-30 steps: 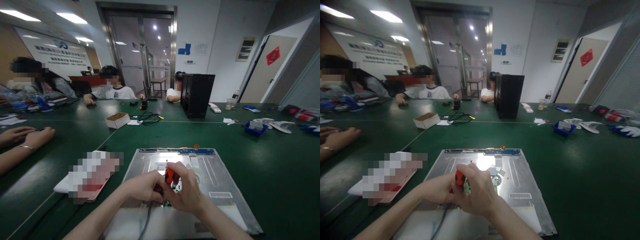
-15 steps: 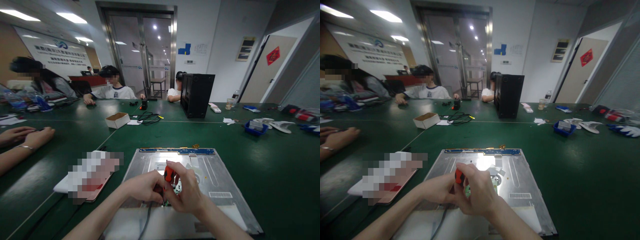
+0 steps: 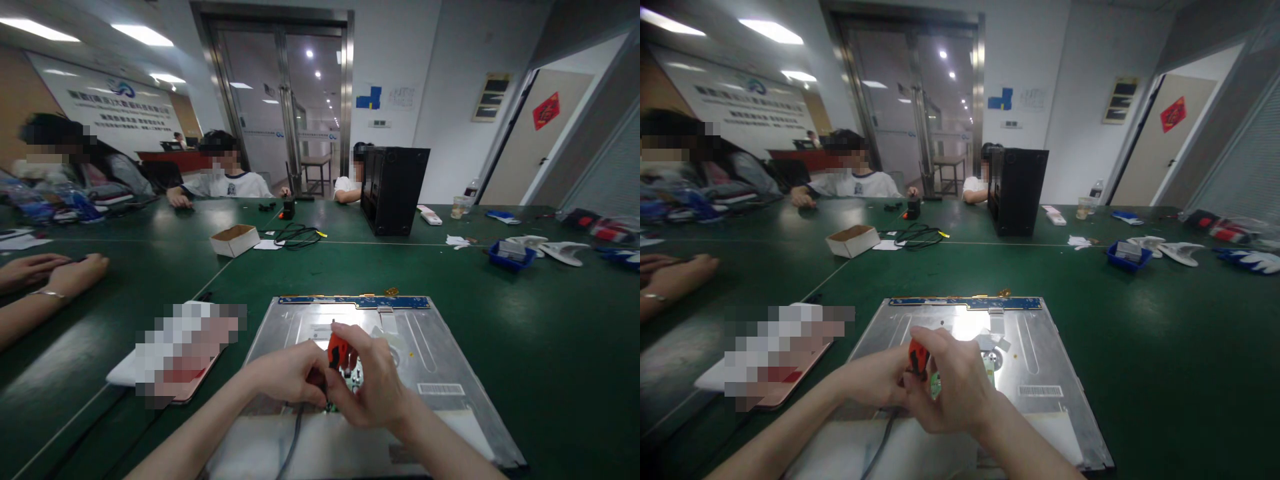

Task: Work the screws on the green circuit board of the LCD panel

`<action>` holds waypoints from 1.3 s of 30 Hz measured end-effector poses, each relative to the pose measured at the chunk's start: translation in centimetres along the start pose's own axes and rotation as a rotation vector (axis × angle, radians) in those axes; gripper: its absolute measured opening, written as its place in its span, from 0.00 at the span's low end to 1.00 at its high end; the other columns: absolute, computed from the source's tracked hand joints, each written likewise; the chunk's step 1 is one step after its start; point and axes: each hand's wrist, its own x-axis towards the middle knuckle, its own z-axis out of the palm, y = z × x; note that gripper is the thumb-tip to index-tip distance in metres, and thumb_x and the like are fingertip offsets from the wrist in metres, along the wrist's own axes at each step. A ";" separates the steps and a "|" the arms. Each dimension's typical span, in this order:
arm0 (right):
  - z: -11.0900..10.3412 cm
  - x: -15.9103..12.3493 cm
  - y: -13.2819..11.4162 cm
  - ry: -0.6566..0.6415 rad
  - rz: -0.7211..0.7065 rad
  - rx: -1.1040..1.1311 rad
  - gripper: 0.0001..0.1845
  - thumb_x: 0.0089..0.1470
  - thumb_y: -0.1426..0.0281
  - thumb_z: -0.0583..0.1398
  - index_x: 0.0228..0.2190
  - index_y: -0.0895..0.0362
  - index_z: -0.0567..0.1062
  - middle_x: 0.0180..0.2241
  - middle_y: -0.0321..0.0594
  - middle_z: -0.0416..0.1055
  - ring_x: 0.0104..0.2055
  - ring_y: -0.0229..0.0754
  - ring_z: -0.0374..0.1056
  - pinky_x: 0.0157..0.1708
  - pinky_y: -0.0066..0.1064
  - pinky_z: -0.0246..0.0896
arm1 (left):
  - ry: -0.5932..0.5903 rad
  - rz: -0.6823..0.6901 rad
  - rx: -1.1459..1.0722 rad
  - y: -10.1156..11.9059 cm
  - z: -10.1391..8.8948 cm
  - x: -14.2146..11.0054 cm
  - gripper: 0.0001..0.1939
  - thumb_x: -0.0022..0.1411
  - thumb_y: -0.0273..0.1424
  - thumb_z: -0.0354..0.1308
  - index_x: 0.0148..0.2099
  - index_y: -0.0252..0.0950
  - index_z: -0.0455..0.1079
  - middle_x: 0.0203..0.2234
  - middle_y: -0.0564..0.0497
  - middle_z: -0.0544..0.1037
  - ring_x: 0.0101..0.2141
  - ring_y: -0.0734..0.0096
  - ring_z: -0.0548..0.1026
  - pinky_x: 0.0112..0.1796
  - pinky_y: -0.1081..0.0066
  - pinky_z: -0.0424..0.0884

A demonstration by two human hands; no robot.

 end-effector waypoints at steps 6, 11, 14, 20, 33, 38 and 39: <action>0.1 -0.2 0.1 0.004 0.031 0.017 0.26 0.59 0.73 0.54 0.58 0.56 0.59 0.32 0.38 0.73 0.23 0.38 0.67 0.19 0.29 0.63 | -0.004 0.011 0.003 0.4 -0.1 0.1 0.07 0.58 0.32 0.65 0.38 0.35 0.77 0.25 0.54 0.72 0.27 0.69 0.69 0.29 0.73 0.67; 0.3 -0.2 0.0 0.035 0.038 -0.058 0.19 0.63 0.70 0.54 0.55 0.54 0.61 0.28 0.34 0.70 0.21 0.37 0.64 0.19 0.27 0.60 | -0.016 0.017 0.011 0.3 -0.1 0.1 0.06 0.58 0.30 0.64 0.38 0.35 0.78 0.26 0.53 0.73 0.29 0.67 0.71 0.32 0.72 0.69; 0.3 -0.1 0.0 0.037 0.023 -0.069 0.16 0.64 0.68 0.53 0.53 0.54 0.62 0.27 0.33 0.69 0.21 0.37 0.63 0.18 0.27 0.58 | -0.018 0.005 0.018 0.2 -0.1 0.1 0.07 0.58 0.31 0.64 0.39 0.35 0.77 0.27 0.53 0.74 0.30 0.67 0.71 0.33 0.71 0.70; 0.0 0.0 0.0 0.009 0.006 -0.025 0.22 0.62 0.68 0.53 0.56 0.56 0.61 0.29 0.36 0.70 0.23 0.39 0.65 0.19 0.29 0.60 | -0.002 0.015 -0.001 0.1 -0.1 0.1 0.07 0.57 0.30 0.65 0.39 0.35 0.77 0.26 0.54 0.73 0.27 0.69 0.69 0.31 0.73 0.68; 0.4 0.0 0.0 0.054 0.012 -0.039 0.16 0.66 0.68 0.53 0.54 0.56 0.62 0.29 0.35 0.70 0.23 0.37 0.65 0.19 0.28 0.59 | -0.006 0.006 -0.019 0.0 0.1 0.0 0.08 0.57 0.28 0.64 0.41 0.34 0.77 0.28 0.53 0.75 0.28 0.69 0.70 0.31 0.73 0.69; 0.4 0.0 0.0 0.069 0.004 -0.067 0.14 0.68 0.63 0.53 0.52 0.55 0.62 0.28 0.35 0.70 0.23 0.37 0.65 0.19 0.28 0.58 | 0.002 0.021 -0.014 -0.3 0.0 0.1 0.09 0.56 0.28 0.64 0.41 0.35 0.77 0.29 0.52 0.76 0.31 0.66 0.72 0.34 0.71 0.71; 0.4 0.0 0.0 0.069 0.004 -0.061 0.14 0.68 0.63 0.53 0.52 0.55 0.62 0.28 0.35 0.70 0.23 0.37 0.65 0.19 0.28 0.58 | 0.000 0.027 -0.015 -0.3 0.0 0.1 0.09 0.56 0.28 0.64 0.42 0.35 0.77 0.29 0.52 0.76 0.31 0.66 0.73 0.34 0.71 0.71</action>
